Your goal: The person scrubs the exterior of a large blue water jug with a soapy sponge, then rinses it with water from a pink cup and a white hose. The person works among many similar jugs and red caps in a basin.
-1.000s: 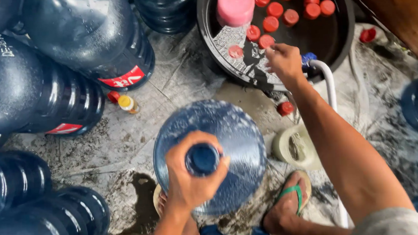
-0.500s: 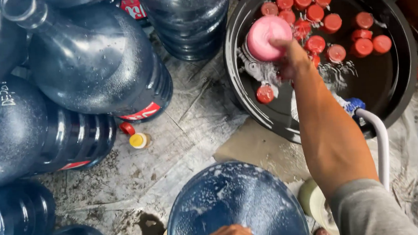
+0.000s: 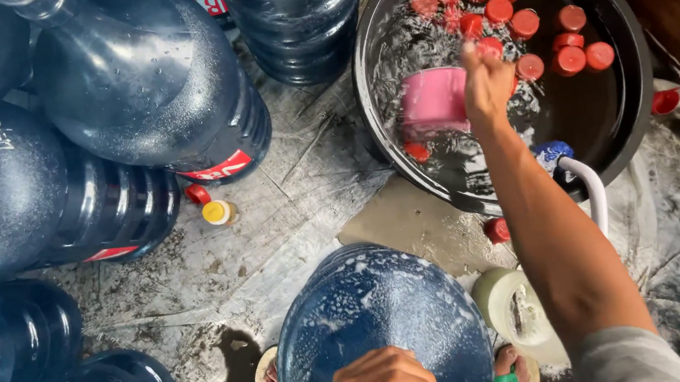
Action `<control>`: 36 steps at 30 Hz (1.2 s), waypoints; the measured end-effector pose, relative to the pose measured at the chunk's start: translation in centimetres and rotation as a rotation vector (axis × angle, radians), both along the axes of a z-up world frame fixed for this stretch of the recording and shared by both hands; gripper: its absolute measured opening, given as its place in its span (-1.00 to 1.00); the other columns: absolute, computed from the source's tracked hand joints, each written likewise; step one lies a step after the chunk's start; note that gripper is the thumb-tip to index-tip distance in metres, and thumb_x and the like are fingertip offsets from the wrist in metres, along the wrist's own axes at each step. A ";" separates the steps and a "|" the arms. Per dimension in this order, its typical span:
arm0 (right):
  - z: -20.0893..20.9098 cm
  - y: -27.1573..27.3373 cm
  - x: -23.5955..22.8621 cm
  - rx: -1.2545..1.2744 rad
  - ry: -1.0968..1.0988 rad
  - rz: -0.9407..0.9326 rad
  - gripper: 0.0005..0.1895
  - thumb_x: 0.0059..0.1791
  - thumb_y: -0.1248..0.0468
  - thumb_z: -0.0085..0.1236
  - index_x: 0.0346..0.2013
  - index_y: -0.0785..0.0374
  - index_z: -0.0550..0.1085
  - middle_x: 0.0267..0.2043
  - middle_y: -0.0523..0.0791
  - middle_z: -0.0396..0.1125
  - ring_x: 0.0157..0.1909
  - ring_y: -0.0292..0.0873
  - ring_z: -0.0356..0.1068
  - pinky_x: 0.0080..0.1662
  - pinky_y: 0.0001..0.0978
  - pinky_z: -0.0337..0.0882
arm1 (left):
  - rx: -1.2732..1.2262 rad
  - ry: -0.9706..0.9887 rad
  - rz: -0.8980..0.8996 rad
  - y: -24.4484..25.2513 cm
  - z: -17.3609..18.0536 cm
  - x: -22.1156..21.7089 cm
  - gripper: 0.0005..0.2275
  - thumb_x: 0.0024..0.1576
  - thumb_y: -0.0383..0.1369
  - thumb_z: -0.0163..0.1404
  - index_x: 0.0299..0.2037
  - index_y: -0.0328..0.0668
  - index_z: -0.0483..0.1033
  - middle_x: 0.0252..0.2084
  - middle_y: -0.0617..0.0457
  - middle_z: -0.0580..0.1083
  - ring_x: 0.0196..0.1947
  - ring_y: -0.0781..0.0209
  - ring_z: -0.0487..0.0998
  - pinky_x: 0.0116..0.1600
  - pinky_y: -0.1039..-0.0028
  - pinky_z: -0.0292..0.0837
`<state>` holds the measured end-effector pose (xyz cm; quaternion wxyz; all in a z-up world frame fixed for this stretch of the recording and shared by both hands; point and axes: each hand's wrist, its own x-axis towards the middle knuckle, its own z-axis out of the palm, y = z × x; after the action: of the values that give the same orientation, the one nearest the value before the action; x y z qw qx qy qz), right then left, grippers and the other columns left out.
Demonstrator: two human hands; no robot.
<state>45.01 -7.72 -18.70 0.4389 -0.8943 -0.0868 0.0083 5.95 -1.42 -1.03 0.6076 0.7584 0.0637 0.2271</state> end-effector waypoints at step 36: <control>-3.0 -1.1 -3.2 0.048 0.219 -0.540 -0.38 -0.27 0.61 -0.08 0.03 0.08 0.26 -0.09 0.03 0.20 -0.12 -0.02 0.37 -0.05 -0.23 0.52 | -0.129 0.049 -0.193 1.3 1.2 -0.7 -0.88 0.01 -0.26 0.10 -0.41 -0.06 0.46 -0.45 0.14 0.47 -0.47 0.26 0.48 -0.19 0.51 0.37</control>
<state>41.86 -8.81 -21.66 0.4530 -0.8682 0.2023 -0.0143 5.21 -0.10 0.12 0.6726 0.7256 0.0199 0.1442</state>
